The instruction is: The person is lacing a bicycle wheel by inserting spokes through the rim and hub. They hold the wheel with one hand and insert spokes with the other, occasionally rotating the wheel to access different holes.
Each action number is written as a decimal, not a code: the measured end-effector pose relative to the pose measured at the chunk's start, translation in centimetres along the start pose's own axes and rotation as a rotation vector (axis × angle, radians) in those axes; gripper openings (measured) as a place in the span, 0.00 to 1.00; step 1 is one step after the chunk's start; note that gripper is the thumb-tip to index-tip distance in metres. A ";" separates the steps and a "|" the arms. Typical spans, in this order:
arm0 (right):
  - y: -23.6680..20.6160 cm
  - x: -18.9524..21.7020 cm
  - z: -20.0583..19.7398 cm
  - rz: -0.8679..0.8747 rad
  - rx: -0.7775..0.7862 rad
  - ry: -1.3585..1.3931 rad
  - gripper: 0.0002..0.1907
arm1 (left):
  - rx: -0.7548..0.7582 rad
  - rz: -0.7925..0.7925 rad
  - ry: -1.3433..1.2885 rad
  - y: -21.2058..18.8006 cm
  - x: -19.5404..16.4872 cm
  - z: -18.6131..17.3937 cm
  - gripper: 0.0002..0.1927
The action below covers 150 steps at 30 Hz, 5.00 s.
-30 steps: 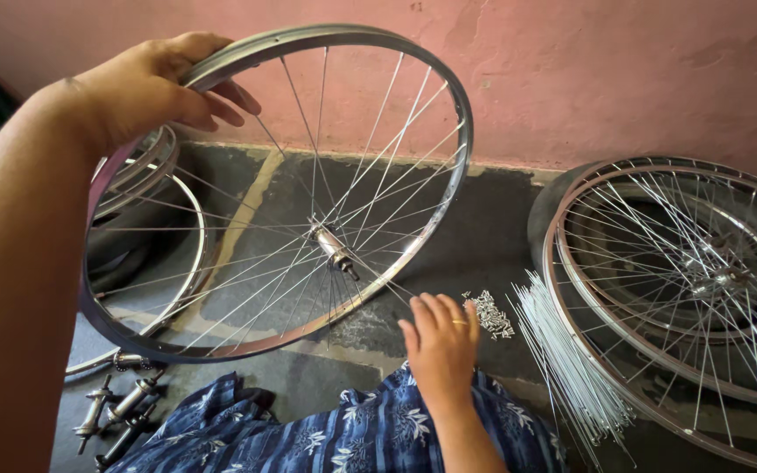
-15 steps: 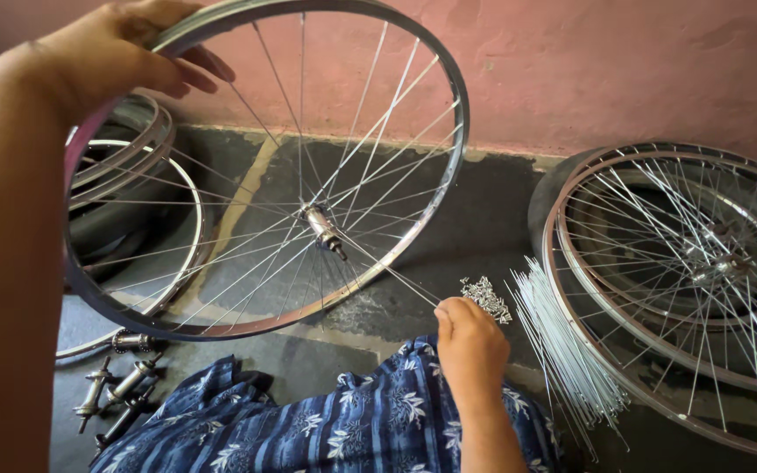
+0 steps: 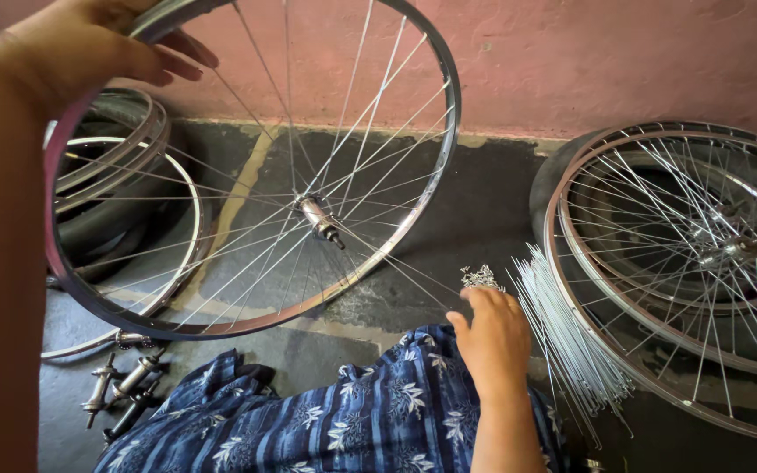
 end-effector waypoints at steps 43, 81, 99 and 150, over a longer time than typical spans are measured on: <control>-1.7 5.3 10.2 -0.221 -0.029 0.563 0.09 | -0.562 -0.257 0.108 -14.9 8.8 2.1 0.17; -0.4 1.9 13.0 -0.227 0.020 0.490 0.10 | -0.894 0.082 -0.582 -28.0 18.8 26.3 0.28; -0.6 2.5 12.1 -0.240 0.146 0.477 0.10 | -0.886 -0.020 -0.401 -26.0 9.4 12.6 0.08; 15.2 16.8 16.1 0.172 -0.095 1.355 0.37 | -0.630 -0.266 -0.350 -32.1 16.7 9.9 0.10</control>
Point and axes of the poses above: each hand's wrist, its own y-axis towards the middle knuckle, its own z-axis out of the palm, x = y × z, the point moved 6 cm from there along y, towards the middle knuckle, and after that the axes turned 1 degree about x, right-handed, at the moved point
